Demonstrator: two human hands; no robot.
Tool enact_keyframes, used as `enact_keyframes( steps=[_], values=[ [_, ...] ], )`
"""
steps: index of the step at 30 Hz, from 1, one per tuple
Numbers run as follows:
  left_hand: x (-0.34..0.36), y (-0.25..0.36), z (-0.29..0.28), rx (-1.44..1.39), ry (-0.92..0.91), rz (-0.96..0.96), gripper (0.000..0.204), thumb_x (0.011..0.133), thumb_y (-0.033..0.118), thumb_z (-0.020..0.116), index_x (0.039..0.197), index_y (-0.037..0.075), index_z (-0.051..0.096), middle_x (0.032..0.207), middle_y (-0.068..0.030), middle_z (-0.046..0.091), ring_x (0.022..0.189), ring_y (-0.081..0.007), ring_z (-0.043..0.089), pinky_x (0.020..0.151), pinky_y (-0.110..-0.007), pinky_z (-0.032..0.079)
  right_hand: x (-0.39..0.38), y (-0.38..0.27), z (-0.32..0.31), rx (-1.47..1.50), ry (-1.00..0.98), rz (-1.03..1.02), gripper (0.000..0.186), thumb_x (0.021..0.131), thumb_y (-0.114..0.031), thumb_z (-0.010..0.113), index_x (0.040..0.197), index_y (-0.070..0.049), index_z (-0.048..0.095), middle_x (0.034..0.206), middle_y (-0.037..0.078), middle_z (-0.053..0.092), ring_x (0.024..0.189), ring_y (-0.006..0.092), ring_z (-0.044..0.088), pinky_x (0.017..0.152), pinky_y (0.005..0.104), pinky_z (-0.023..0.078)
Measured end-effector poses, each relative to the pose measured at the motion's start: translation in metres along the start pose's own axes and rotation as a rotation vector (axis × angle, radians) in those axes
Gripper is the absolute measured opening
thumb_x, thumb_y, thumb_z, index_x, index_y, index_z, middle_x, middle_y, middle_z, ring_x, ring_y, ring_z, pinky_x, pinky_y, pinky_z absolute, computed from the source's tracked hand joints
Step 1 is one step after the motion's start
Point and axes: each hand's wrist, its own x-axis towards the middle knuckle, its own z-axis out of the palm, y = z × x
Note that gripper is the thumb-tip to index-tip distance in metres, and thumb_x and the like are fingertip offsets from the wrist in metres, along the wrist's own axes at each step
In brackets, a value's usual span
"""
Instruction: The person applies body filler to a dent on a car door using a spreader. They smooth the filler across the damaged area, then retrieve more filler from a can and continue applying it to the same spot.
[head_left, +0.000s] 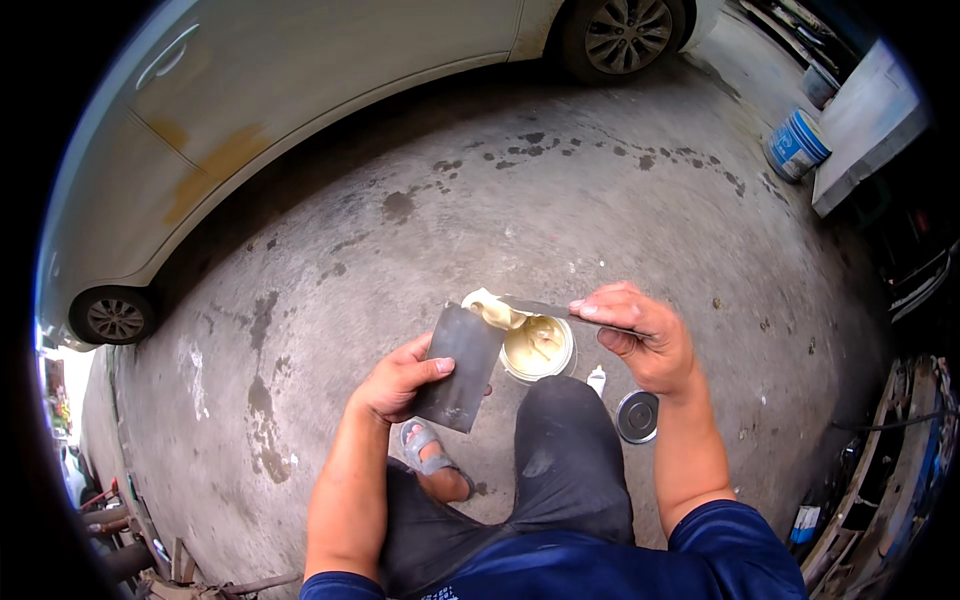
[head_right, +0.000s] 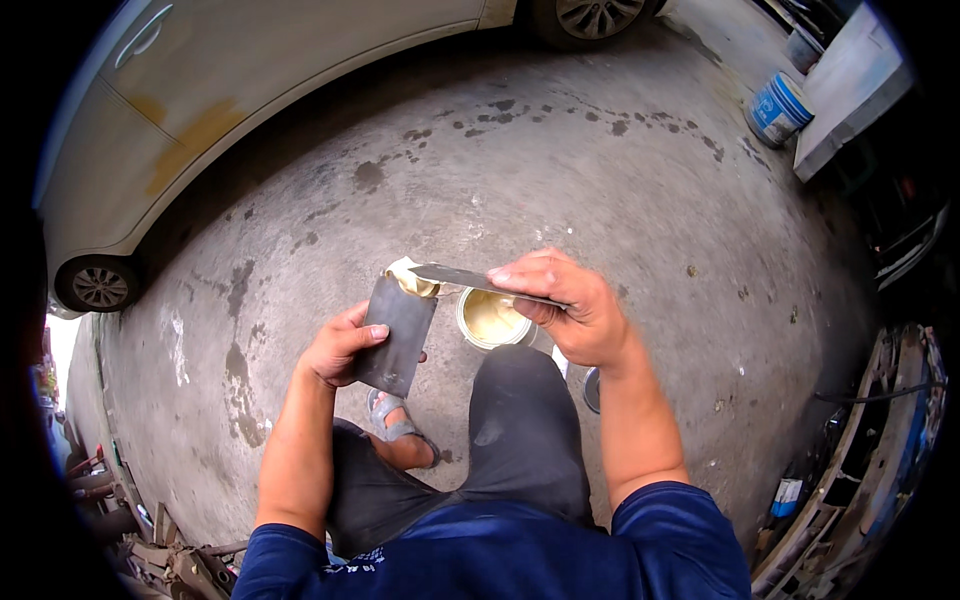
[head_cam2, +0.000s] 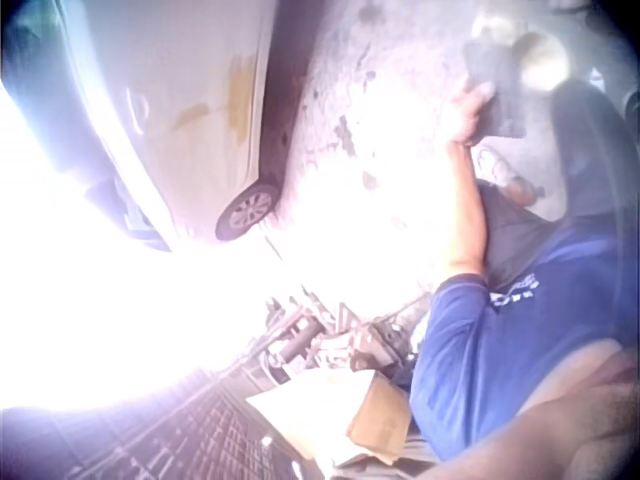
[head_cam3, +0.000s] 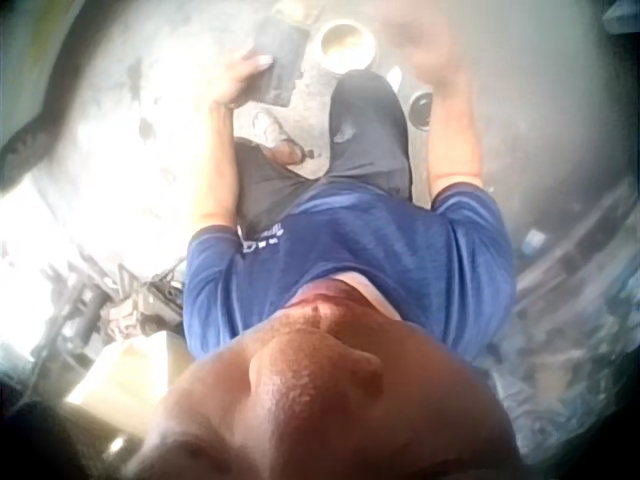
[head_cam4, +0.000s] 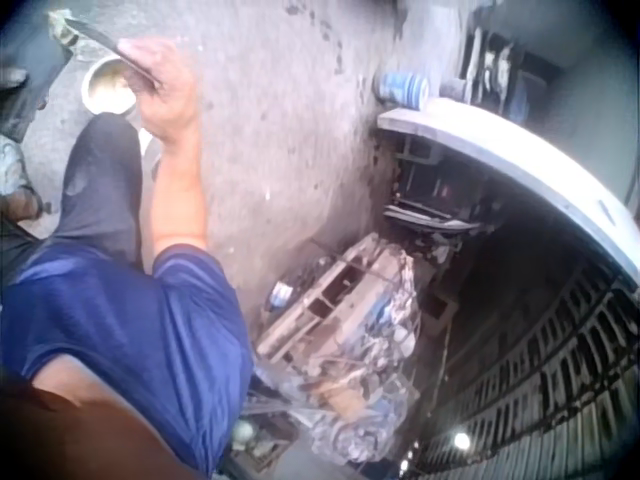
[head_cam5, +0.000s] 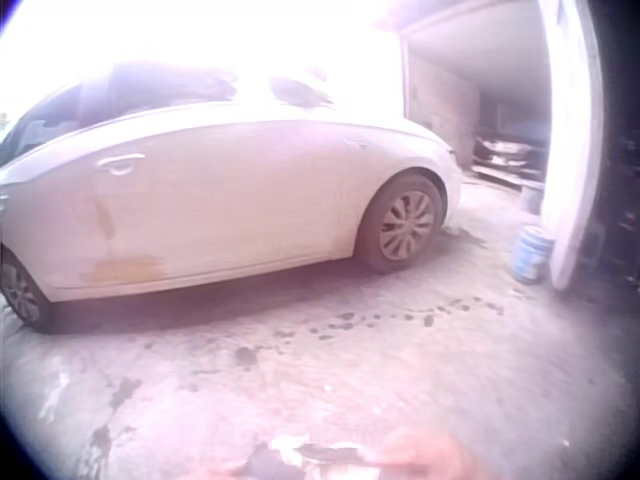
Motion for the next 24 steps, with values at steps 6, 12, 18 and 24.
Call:
enact_keyframes(
  steps=[6,12,18,24],
  values=[
    [-0.006,-0.007,-0.006,0.164,0.066,0.203,0.044,0.085,0.012,0.068,0.125,0.001,0.051,0.112,-0.0079,0.063,0.099,-0.0149,0.06,0.088,-0.03,0.048,-0.002,-0.003,0.031,0.04,-0.012,-0.152,0.032,0.077,0.002,0.069,0.108,-0.006,0.067,0.107,0.01,0.067,0.097,0.027,0.063,0.085,0.0355,0.049],
    [-0.013,-0.004,-0.01,0.215,0.08,0.329,0.041,0.086,0.011,0.067,0.123,0.0,0.052,0.109,-0.0061,0.064,0.099,-0.0132,0.059,0.089,-0.028,0.047,-0.009,0.005,0.049,-0.089,-0.075,-0.236,0.04,0.073,0.012,0.061,0.109,-0.006,0.064,0.113,0.013,0.065,0.105,0.0315,0.063,0.091,0.0418,0.051],
    [-0.019,0.002,0.0,0.361,0.129,0.321,0.036,0.089,0.012,0.065,0.12,-0.001,0.054,0.105,-0.0042,0.063,0.095,-0.0104,0.058,0.083,-0.027,0.047,-0.005,0.02,0.053,-0.188,-0.133,-0.171,0.038,0.074,0.013,0.058,0.106,-0.005,0.064,0.114,0.013,0.063,0.107,0.0328,0.061,0.093,0.0425,0.05],
    [-0.021,0.001,0.001,0.396,0.191,0.356,0.034,0.089,0.012,0.063,0.12,-0.001,0.055,0.105,-0.0044,0.063,0.094,-0.0102,0.057,0.082,-0.026,0.047,0.009,0.036,0.067,-0.213,-0.095,-0.215,0.034,0.074,0.012,0.057,0.103,-0.003,0.063,0.112,0.012,0.062,0.106,0.0331,0.06,0.09,0.0416,0.05]
  ],
)
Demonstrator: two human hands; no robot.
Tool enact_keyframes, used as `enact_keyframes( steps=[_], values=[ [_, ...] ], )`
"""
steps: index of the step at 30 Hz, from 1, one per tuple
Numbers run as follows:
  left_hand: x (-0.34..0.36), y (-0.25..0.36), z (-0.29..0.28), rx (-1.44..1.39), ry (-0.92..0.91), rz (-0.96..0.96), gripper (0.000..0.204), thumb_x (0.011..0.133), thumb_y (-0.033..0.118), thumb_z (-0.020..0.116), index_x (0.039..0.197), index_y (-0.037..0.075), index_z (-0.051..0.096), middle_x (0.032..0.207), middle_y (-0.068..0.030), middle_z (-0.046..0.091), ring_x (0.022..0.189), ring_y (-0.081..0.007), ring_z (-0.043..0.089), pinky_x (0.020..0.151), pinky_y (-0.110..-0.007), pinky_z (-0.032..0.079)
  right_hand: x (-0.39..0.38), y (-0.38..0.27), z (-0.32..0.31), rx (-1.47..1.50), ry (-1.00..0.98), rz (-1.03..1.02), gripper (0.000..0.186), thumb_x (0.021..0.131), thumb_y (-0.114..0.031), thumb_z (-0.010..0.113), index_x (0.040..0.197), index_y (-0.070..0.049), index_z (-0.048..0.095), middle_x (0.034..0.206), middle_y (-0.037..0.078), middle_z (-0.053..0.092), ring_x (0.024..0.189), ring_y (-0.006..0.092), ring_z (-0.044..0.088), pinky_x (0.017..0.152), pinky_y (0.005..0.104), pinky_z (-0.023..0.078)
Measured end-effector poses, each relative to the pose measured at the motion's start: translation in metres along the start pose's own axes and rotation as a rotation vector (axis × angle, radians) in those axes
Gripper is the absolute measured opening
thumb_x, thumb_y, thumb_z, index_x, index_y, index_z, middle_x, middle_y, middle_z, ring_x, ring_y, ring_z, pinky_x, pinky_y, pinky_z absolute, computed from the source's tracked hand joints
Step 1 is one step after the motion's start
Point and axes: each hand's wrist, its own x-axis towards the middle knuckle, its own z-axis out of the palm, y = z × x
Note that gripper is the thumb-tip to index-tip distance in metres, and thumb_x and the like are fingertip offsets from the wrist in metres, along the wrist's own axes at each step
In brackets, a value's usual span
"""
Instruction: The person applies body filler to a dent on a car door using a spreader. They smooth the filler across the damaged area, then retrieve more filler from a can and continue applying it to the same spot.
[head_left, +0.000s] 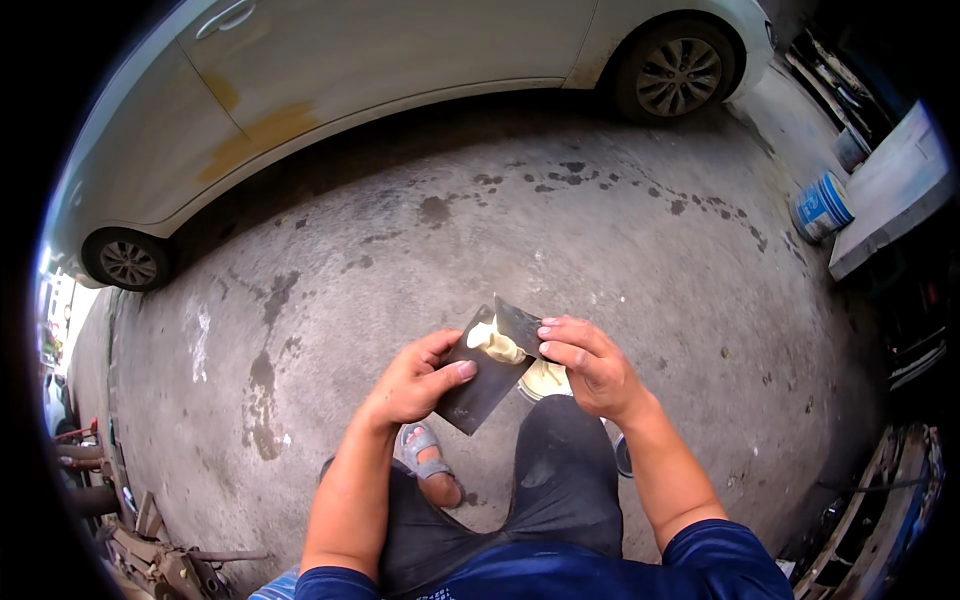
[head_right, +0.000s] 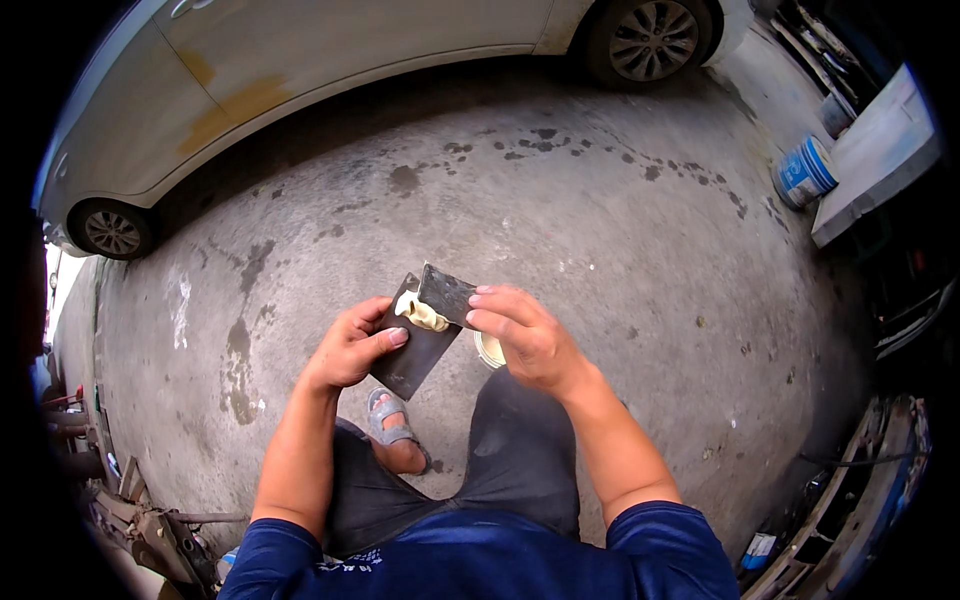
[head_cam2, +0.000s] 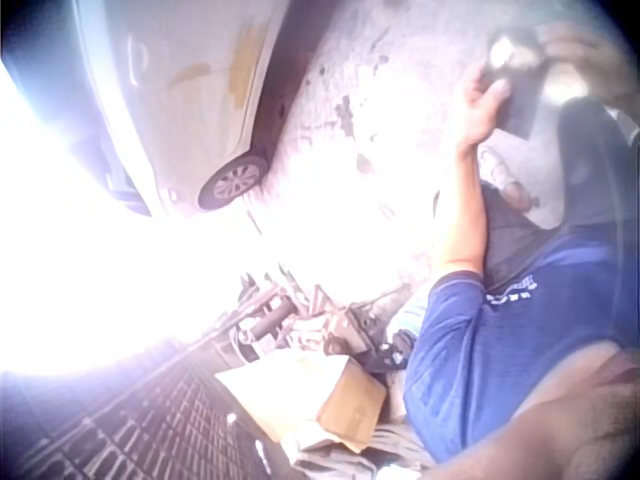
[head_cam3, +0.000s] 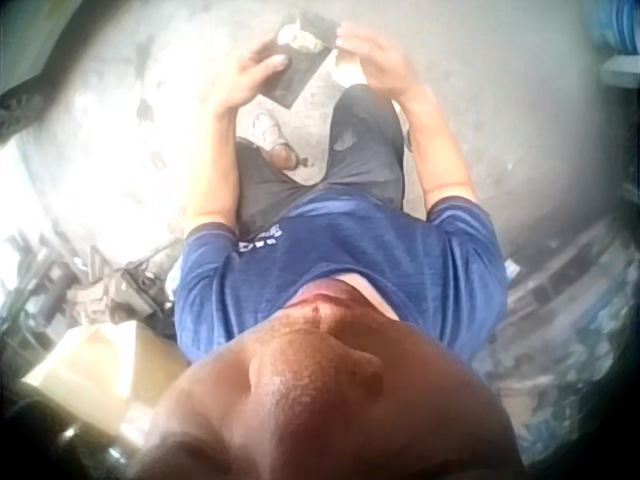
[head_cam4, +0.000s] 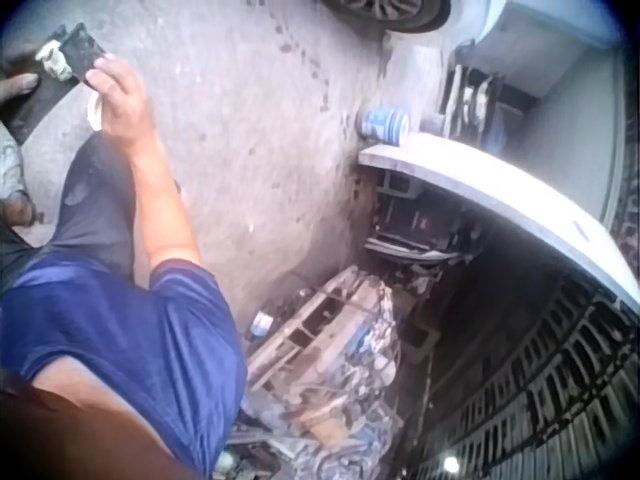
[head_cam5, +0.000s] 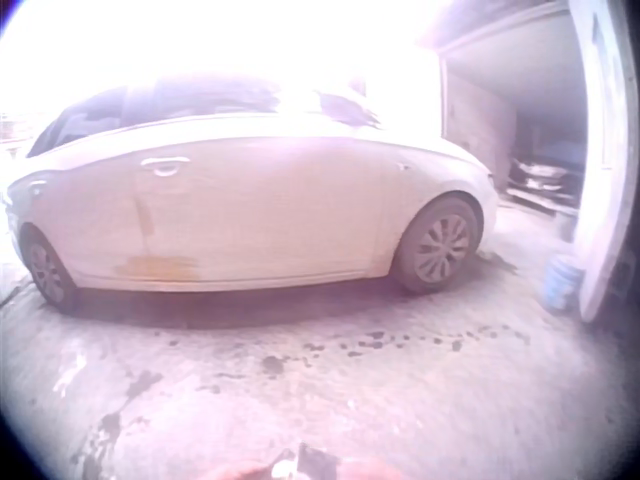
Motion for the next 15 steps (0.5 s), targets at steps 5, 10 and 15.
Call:
enact_keyframes(
  steps=[5,10,15],
  values=[
    [-0.001,-0.001,-0.003,-0.048,0.009,0.006,0.038,0.087,0.011,0.065,0.122,-0.001,0.054,0.11,-0.0055,0.063,0.099,-0.0118,0.058,0.088,-0.027,0.046,0.011,0.014,0.01,-0.052,0.034,-0.055,0.032,0.07,0.011,0.058,0.098,-0.003,0.062,0.108,0.011,0.061,0.1,0.0325,0.06,0.088,0.0407,0.05],
    [-0.001,0.002,-0.001,-0.091,0.052,0.113,0.038,0.09,0.014,0.062,0.124,0.0,0.053,0.109,-0.0059,0.063,0.098,-0.0119,0.058,0.087,-0.028,0.047,0.004,0.032,0.011,-0.176,-0.063,-0.05,0.038,0.072,0.016,0.055,0.101,-0.007,0.058,0.109,0.012,0.062,0.099,0.0299,0.061,0.087,0.038,0.049],
    [0.002,0.003,0.003,-0.247,0.213,0.263,0.038,0.094,0.014,0.058,0.129,0.002,0.05,0.115,-0.0049,0.061,0.103,-0.0127,0.058,0.091,-0.029,0.046,-0.016,0.024,0.006,0.26,0.337,0.646,0.021,0.091,-0.011,0.059,0.108,-0.005,0.05,0.1,0.008,0.063,0.086,0.0137,0.061,0.076,0.0296,0.051]
  ],
)
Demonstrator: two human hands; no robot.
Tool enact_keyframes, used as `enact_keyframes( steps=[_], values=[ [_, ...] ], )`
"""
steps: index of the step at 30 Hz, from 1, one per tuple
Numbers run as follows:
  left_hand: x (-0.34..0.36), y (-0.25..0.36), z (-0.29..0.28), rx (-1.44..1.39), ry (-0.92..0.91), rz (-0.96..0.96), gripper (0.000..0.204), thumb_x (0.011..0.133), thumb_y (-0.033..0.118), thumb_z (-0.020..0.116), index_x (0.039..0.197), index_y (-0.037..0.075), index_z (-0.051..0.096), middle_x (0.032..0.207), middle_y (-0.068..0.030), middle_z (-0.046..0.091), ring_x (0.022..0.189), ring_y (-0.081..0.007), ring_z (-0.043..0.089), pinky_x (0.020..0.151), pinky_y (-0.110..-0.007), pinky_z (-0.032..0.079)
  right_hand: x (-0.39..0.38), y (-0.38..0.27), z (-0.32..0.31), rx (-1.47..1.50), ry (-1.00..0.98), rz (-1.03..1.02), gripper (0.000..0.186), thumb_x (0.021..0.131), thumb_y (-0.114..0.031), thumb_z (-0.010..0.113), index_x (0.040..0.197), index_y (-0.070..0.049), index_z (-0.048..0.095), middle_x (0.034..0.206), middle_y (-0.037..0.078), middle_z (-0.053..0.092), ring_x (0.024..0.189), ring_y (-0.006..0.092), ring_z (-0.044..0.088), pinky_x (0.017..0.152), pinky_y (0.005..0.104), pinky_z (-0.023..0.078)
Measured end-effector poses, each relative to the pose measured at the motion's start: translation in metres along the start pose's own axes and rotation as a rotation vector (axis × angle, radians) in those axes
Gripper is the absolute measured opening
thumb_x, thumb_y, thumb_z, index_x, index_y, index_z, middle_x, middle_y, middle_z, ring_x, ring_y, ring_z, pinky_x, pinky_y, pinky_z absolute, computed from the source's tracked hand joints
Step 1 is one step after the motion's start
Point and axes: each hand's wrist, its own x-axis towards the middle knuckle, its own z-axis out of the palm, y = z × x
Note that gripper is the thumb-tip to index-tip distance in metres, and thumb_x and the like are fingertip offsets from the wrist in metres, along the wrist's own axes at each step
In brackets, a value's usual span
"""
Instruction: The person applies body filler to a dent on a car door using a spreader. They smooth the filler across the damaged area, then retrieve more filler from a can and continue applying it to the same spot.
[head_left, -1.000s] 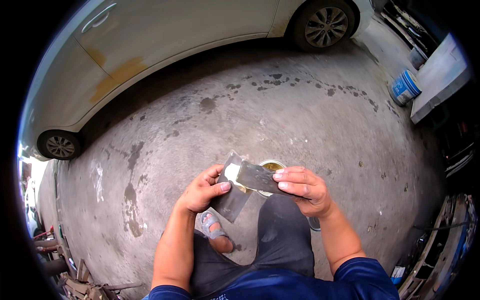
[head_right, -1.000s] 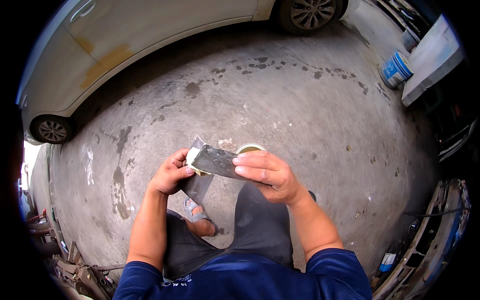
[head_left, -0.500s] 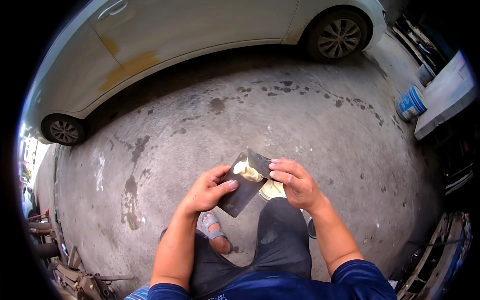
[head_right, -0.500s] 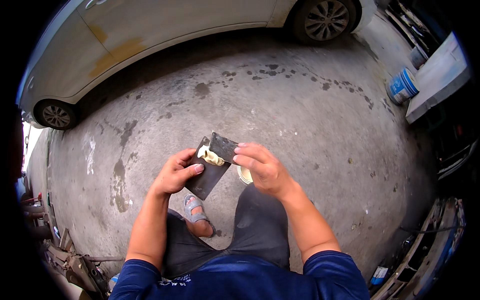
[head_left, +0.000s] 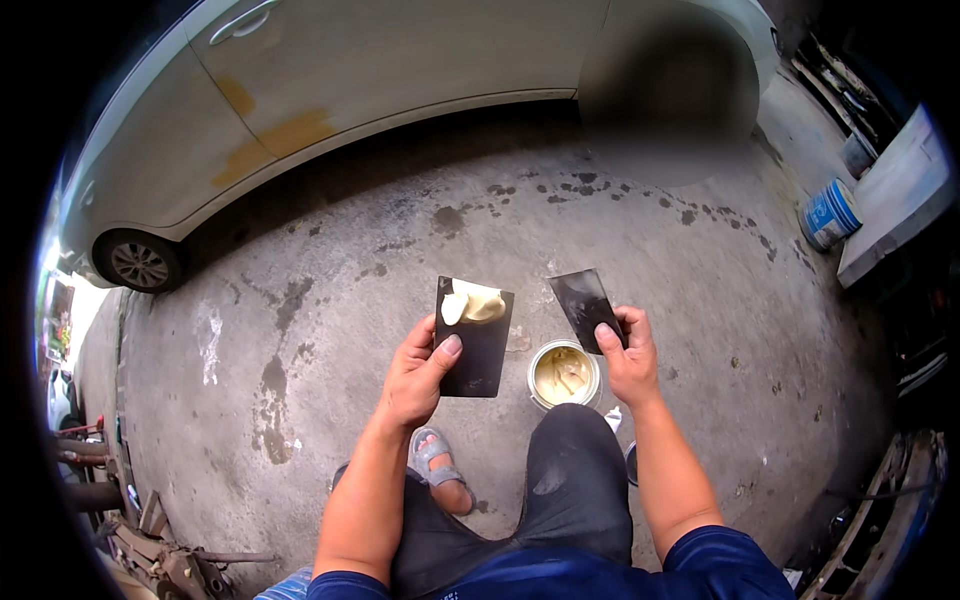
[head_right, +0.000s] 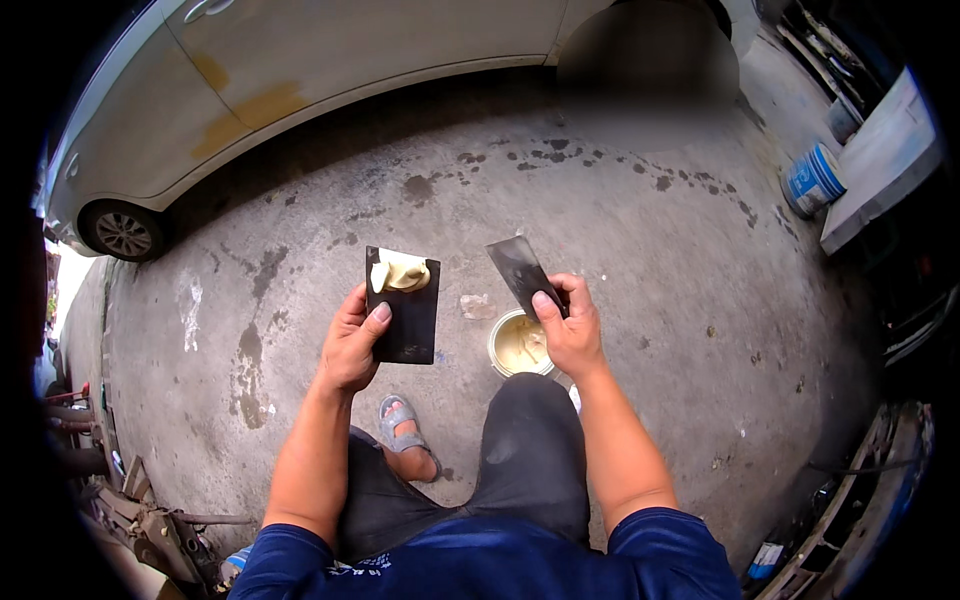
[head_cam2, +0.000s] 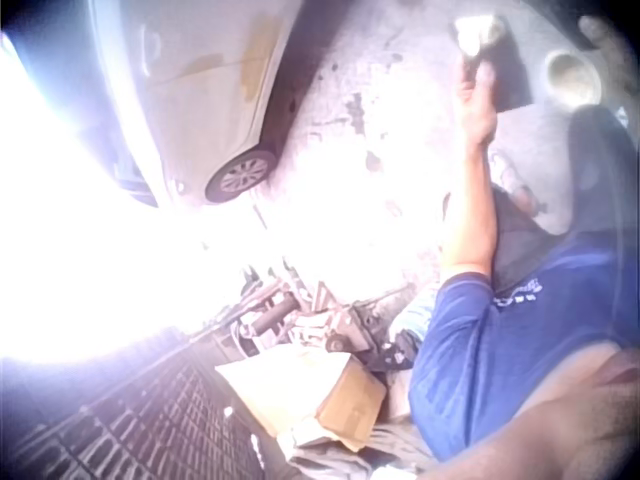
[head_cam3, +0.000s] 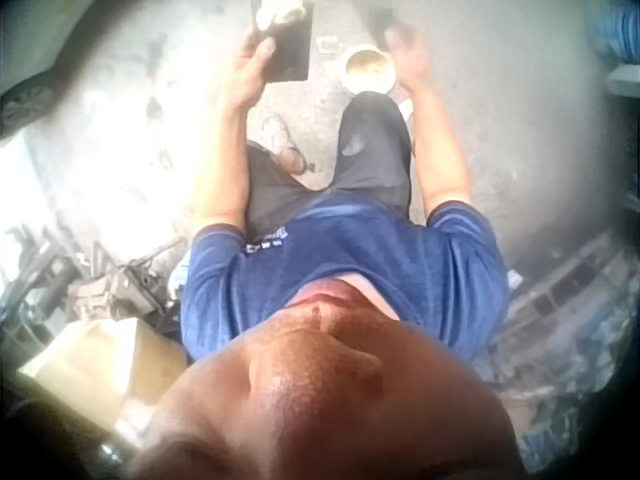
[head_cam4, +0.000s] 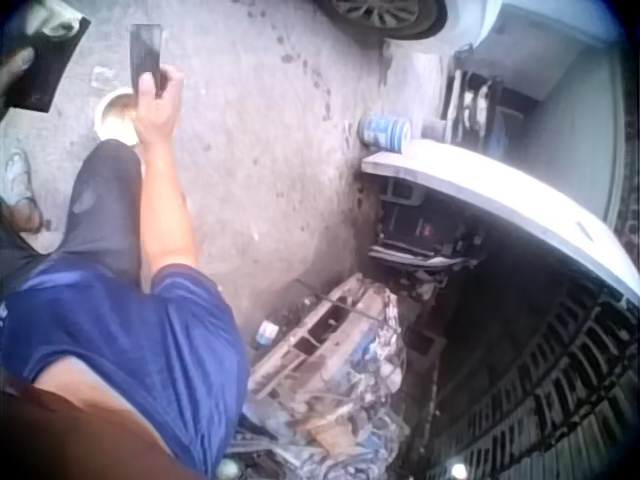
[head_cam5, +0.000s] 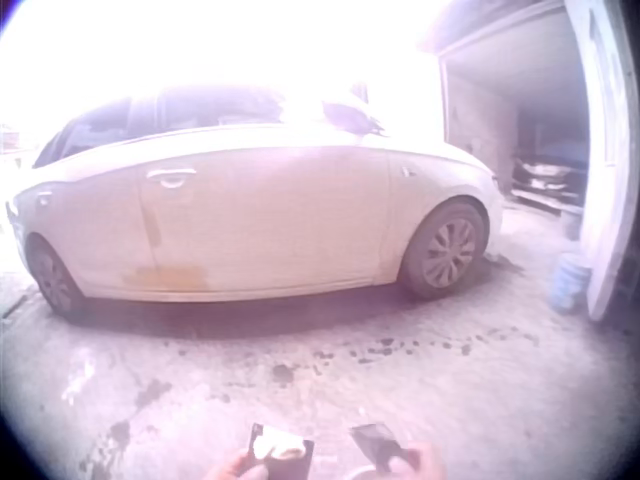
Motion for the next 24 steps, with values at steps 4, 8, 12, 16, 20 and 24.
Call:
enact_keyframes(
  steps=[4,8,12,16,20,24],
  values=[
    [0.001,-0.005,0.004,-0.113,0.029,0.057,0.042,0.096,0.01,0.052,0.136,0.004,0.043,0.126,-0.0073,0.056,0.114,-0.0156,0.054,0.098,-0.032,0.043,-0.009,-0.023,0.0,0.726,-0.091,0.288,0.031,0.086,-0.008,0.064,0.111,-0.002,0.046,0.101,0.009,0.061,0.09,0.0128,0.059,0.081,0.0285,0.049],
    [-0.003,-0.003,0.014,-0.198,-0.084,0.048,0.049,0.092,0.001,0.049,0.14,0.005,0.038,0.132,-0.0084,0.051,0.12,-0.0174,0.049,0.103,-0.034,0.039,-0.016,-0.023,0.018,0.597,-0.252,0.318,0.04,0.086,-0.008,0.065,0.12,0.0,0.045,0.11,0.011,0.061,0.102,0.0142,0.056,0.09,0.0299,0.046],
    [-0.006,-0.006,0.014,-0.095,-0.169,0.054,0.054,0.09,-0.003,0.048,0.142,0.004,0.035,0.135,-0.0087,0.049,0.124,-0.0189,0.046,0.106,-0.035,0.033,-0.008,-0.034,0.038,0.58,-0.242,0.353,0.04,0.085,-0.007,0.065,0.12,0.0,0.046,0.107,0.01,0.061,0.098,0.0142,0.058,0.087,0.0299,0.048],
    [-0.005,-0.012,0.011,0.338,-0.124,0.173,0.047,0.092,0.0,0.05,0.138,0.002,0.041,0.13,-0.0101,0.051,0.119,-0.0198,0.049,0.101,-0.031,0.036,0.007,-0.042,0.049,0.637,-0.248,0.384,0.039,0.084,-0.004,0.065,0.118,0.0,0.048,0.104,0.009,0.062,0.094,0.0133,0.059,0.085,0.0289,0.049],
    [-0.002,-0.005,0.01,0.793,-0.074,0.332,0.043,0.091,-0.003,0.048,0.134,0.001,0.046,0.116,-0.0129,0.058,0.105,-0.022,0.057,0.09,-0.028,0.043,0.021,-0.051,0.048,0.763,-0.282,0.382,0.038,0.086,-0.004,0.063,0.119,0.003,0.047,0.108,0.012,0.061,0.1,0.0161,0.059,0.09,0.0302,0.048],
    [-0.006,0.001,0.007,0.853,-0.109,0.229,0.04,0.092,0.0,0.05,0.132,0.001,0.048,0.109,-0.0098,0.063,0.1,-0.0196,0.06,0.087,-0.03,0.047,0.041,-0.073,0.036,0.854,-0.26,0.237,0.041,0.086,-0.003,0.062,0.124,0.003,0.048,0.112,0.01,0.062,0.101,0.014,0.059,0.09,0.0286,0.048]
  ],
)
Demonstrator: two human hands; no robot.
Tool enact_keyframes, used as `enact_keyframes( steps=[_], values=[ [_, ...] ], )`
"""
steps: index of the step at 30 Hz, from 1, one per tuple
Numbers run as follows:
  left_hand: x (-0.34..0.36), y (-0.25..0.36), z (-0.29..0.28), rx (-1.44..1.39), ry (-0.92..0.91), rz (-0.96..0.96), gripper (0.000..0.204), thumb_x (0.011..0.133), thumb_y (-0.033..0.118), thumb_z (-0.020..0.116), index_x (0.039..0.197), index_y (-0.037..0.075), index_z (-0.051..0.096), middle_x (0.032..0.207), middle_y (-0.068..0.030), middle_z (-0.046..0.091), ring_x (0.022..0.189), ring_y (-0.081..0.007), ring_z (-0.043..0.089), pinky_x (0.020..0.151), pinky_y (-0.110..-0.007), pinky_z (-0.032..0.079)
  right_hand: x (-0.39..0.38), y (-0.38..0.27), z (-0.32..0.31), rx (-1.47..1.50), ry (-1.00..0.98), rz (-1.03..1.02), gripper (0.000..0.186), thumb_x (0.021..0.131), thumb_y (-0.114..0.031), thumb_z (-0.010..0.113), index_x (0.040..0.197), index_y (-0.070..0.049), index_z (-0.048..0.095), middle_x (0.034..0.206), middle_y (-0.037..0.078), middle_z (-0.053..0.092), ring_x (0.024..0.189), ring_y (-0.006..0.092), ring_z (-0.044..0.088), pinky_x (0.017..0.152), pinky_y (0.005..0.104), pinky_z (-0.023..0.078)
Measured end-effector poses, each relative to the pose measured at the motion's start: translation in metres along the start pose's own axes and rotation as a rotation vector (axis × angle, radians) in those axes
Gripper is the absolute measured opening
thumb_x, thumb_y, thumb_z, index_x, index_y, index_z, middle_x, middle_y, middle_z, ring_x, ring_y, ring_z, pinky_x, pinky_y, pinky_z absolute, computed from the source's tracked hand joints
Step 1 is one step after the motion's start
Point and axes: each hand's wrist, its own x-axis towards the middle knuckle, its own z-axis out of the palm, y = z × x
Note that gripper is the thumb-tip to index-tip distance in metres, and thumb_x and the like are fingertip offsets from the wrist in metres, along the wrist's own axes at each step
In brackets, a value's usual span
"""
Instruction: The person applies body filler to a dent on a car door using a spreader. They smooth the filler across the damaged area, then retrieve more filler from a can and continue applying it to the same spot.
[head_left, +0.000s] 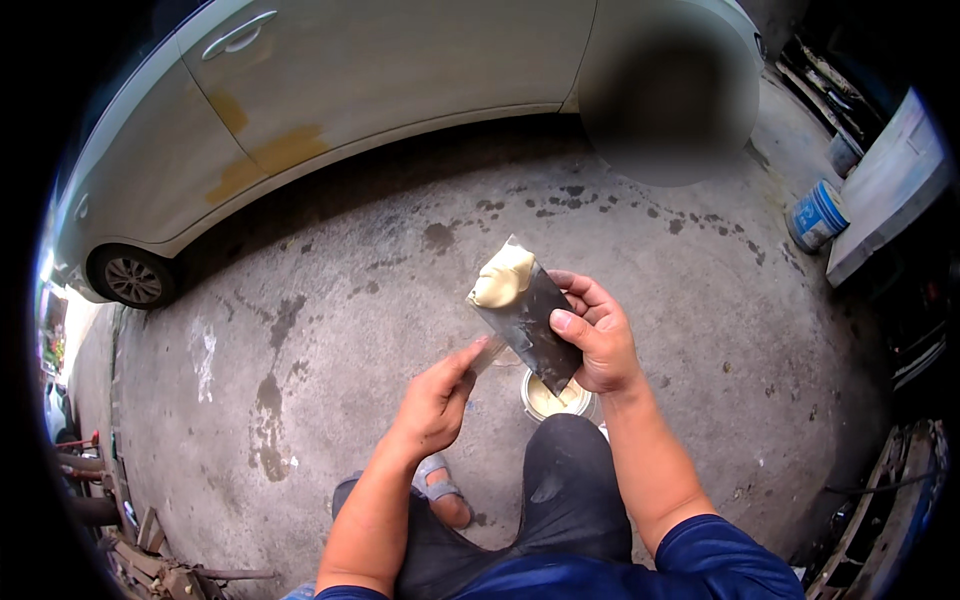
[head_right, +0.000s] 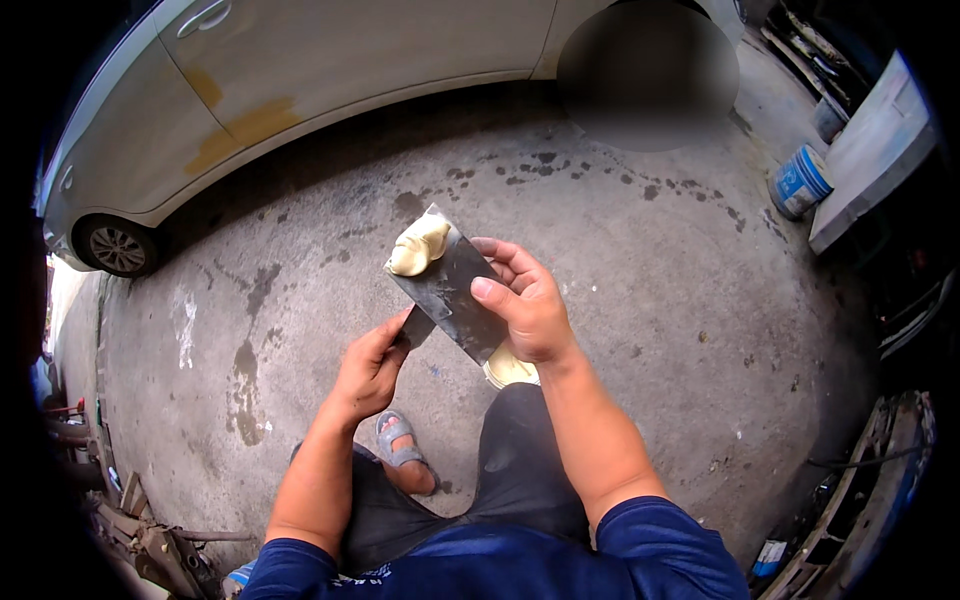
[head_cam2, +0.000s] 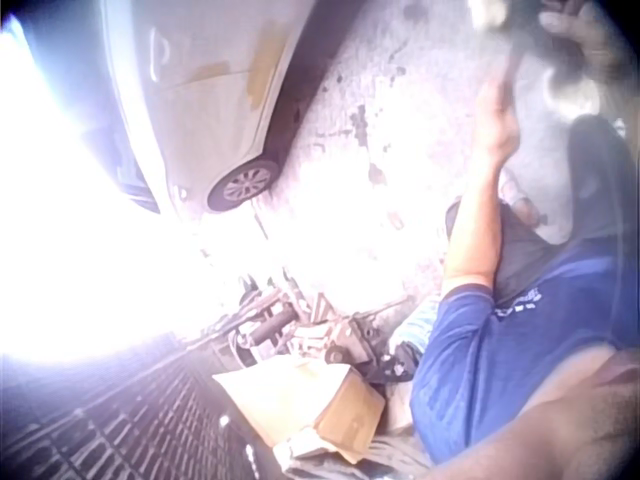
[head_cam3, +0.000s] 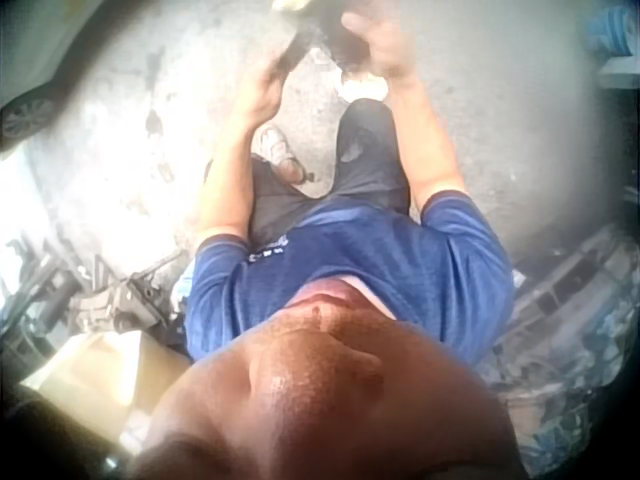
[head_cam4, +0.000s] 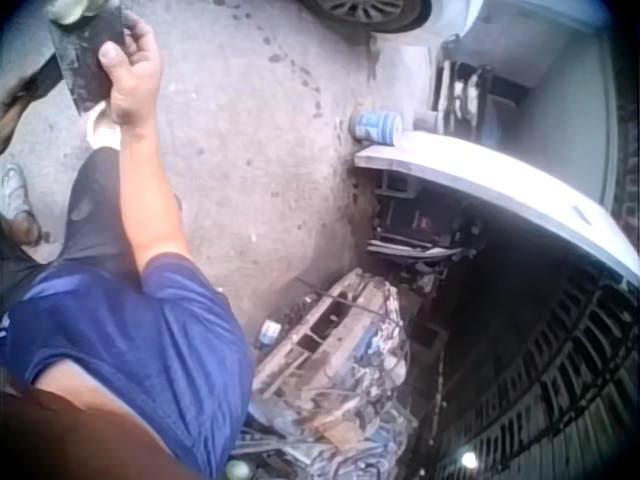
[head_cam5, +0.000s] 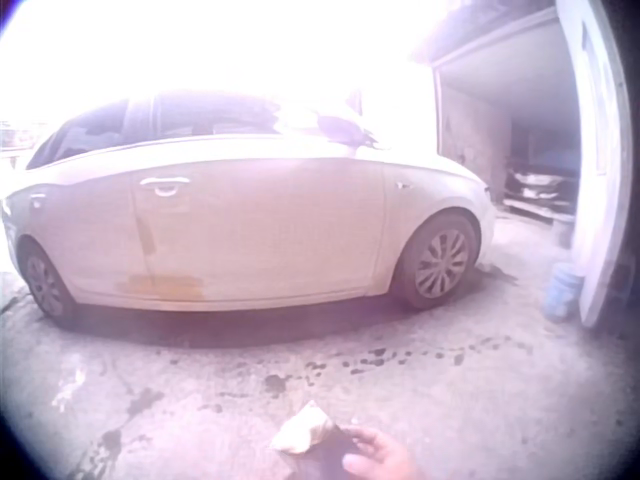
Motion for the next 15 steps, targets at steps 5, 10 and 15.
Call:
enact_keyframes(
  steps=[5,10,15],
  values=[
    [0.001,-0.001,-0.017,-0.7,0.033,-0.248,0.041,0.094,0.009,0.055,0.132,0.002,0.042,0.109,-0.0111,0.064,0.098,-0.016,0.061,0.086,-0.031,0.05,-0.013,-0.03,-0.015,-0.287,-0.264,-0.443,0.031,0.087,0.006,0.059,0.117,-0.003,0.054,0.114,0.013,0.062,0.106,0.0179,0.06,0.092,0.0324,0.049],
    [-0.001,-0.015,-0.019,-0.895,0.011,-0.248,0.023,0.095,0.017,0.056,0.113,0.002,0.055,0.099,-0.0059,0.064,0.088,-0.0126,0.061,0.08,-0.028,0.05,-0.024,-0.04,0.008,-0.744,-0.476,-0.675,0.027,0.085,0.008,0.059,0.108,-0.006,0.056,0.112,0.017,0.064,0.109,0.0332,0.061,0.092,0.0422,0.051],
    [-0.003,-0.018,-0.016,-0.94,-0.036,-0.273,0.023,0.097,0.022,0.053,0.107,0.002,0.059,0.094,-0.0031,0.065,0.086,-0.0106,0.059,0.08,-0.027,0.048,-0.029,-0.032,0.017,-0.802,-0.55,-0.696,0.036,0.077,0.014,0.061,0.107,-0.005,0.06,0.114,0.015,0.065,0.109,0.0323,0.062,0.094,0.0428,0.049]
  ],
)
